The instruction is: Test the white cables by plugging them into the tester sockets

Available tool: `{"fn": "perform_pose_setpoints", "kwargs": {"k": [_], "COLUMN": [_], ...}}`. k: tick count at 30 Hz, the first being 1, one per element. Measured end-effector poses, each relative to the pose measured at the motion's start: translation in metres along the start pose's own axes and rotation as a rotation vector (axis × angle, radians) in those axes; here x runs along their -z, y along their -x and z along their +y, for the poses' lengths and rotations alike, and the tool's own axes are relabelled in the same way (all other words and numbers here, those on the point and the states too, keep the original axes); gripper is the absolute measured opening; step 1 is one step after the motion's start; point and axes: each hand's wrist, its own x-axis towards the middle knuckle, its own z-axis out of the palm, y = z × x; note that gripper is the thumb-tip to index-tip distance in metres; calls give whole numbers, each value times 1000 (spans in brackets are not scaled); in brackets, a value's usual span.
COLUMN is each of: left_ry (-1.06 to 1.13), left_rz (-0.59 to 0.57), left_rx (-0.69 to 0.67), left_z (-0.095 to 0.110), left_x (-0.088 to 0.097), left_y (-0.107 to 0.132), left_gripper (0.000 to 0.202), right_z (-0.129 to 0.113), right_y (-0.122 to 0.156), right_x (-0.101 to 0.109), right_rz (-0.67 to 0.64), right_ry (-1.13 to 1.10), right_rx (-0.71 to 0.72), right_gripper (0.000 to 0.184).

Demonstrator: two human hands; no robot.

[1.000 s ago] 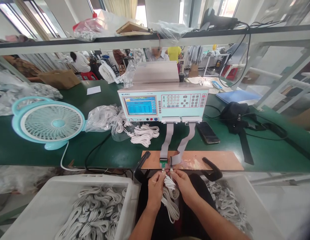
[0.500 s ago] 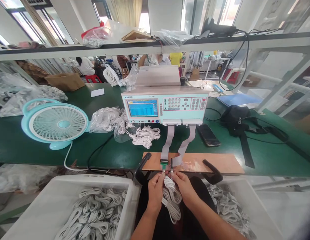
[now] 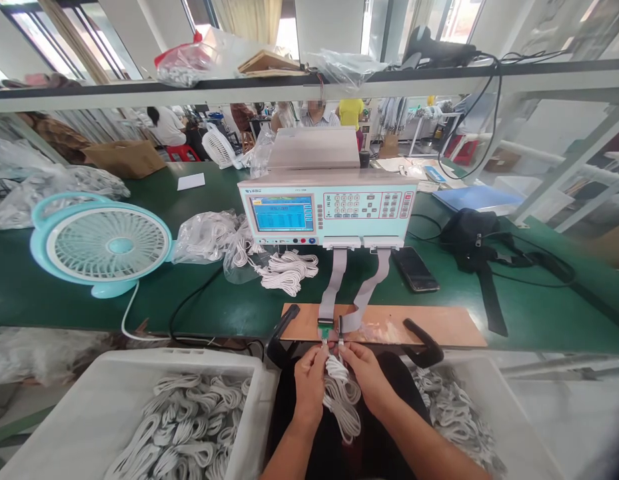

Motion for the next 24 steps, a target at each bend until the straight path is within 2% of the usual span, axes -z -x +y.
{"fn": "perform_pose_setpoints", "kwargs": {"k": [9, 12, 17, 24], "left_ry": [-115, -145, -151, -115], "left_rz": [-31, -49, -144, -150], "left_rx": [5, -6, 27, -11], "left_z": [-9, -4, 9, 13], "left_x": [9, 12, 11, 5], "left_y": [-6, -7, -8, -16], "left_gripper": [36, 36, 36, 48], "right_z": [-1, 1, 6, 10], "right_y": [1, 1, 1, -4], "right_x": [-2, -2, -2, -5], "right_rz": [25, 25, 31, 15], "right_ry": [1, -2, 19, -73], "right_rx": [8, 13, 51, 80], "right_gripper": [30, 31, 32, 31]}}
